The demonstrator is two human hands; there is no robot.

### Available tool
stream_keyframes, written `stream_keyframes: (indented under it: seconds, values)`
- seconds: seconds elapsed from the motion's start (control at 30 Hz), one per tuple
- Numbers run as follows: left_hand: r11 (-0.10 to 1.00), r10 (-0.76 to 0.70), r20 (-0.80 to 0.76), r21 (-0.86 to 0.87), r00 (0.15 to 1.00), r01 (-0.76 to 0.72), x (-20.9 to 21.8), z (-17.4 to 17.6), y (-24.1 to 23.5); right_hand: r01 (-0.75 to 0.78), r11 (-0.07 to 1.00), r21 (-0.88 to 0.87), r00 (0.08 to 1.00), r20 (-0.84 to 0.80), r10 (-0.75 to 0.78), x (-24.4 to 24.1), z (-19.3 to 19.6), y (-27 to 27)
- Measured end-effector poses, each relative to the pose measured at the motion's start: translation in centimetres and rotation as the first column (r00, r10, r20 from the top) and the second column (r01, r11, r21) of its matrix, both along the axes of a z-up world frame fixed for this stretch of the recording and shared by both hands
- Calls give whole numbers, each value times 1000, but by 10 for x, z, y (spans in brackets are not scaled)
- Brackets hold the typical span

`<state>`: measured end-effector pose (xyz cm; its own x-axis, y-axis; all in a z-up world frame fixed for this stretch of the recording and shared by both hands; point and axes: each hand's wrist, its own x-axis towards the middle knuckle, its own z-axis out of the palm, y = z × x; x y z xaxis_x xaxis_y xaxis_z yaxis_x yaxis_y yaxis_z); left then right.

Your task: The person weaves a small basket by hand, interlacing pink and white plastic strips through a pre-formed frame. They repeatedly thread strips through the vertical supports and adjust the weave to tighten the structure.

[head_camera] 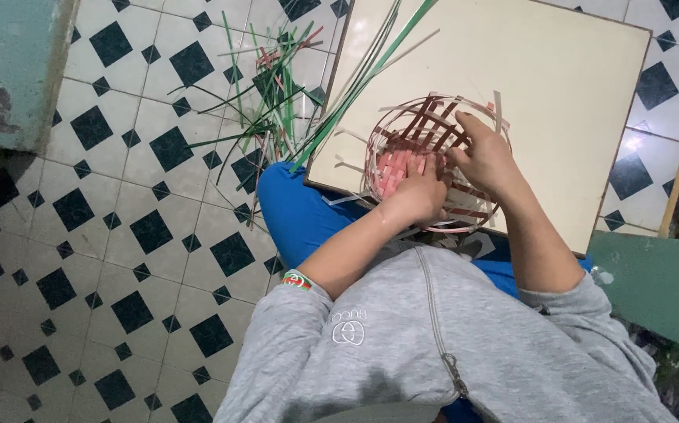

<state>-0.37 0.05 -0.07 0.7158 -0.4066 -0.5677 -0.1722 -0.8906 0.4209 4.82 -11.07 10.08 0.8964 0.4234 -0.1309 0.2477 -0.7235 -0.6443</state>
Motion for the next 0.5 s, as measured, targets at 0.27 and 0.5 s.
stream_keyframes:
  seconds: [0.27, 0.5]
  values:
    - [985, 105, 52, -147, 993, -96, -3, -37, -8, 128, 807, 576, 940, 188, -284, -10, -25, -85]
    - [994, 68, 137, -99, 988, -55, -2, -8, -7, 384, 755, 531, 922, -177, -345, 72, -72, -114]
